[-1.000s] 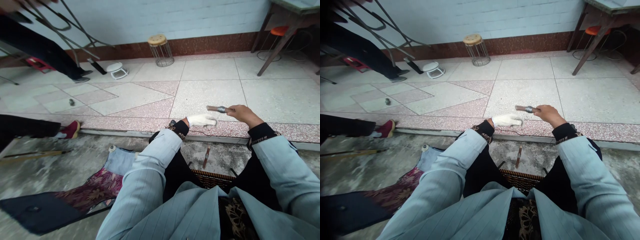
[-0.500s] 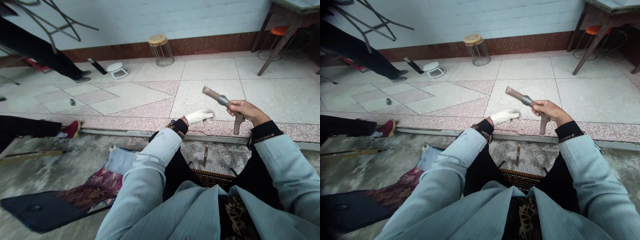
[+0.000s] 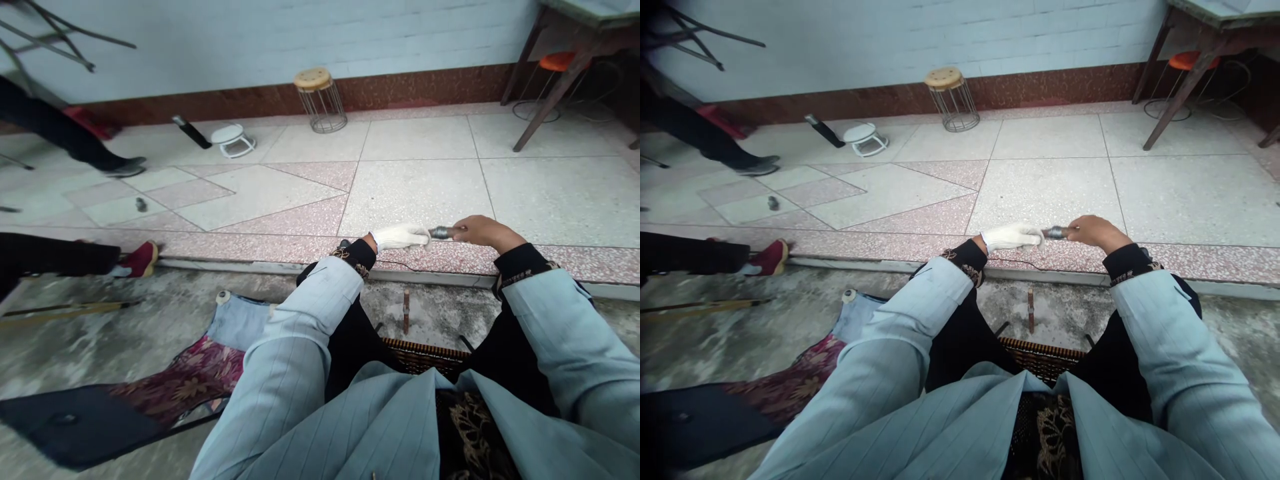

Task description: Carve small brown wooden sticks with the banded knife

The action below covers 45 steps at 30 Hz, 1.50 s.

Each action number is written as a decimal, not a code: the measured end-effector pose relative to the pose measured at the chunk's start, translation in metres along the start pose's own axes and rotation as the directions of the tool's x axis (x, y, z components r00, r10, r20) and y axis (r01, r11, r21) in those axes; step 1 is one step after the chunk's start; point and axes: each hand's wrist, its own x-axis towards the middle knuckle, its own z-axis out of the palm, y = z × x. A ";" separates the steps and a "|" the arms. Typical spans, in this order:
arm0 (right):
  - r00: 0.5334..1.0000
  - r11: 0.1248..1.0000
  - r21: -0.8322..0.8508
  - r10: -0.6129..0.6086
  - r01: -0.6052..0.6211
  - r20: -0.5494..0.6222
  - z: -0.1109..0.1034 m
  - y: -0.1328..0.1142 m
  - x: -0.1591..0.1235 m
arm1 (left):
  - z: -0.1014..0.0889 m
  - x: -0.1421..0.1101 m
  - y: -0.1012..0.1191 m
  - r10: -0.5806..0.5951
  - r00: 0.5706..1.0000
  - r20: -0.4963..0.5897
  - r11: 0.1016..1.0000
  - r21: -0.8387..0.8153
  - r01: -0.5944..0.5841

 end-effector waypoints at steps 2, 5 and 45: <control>0.975 0.999 -0.008 -0.049 0.052 0.217 0.003 -0.001 -0.003 | -0.003 -0.002 0.003 -0.006 1.000 0.000 1.000 0.003 0.006; 0.800 0.977 0.112 -0.214 0.183 0.561 0.005 -0.003 -0.007 | -0.007 -0.003 0.004 0.010 1.000 0.003 1.000 -0.015 -0.010; 0.955 0.564 0.771 -0.199 0.297 -0.222 -0.018 -0.013 -0.021 | -0.008 -0.001 -0.016 0.080 0.997 0.014 0.987 -0.142 -0.077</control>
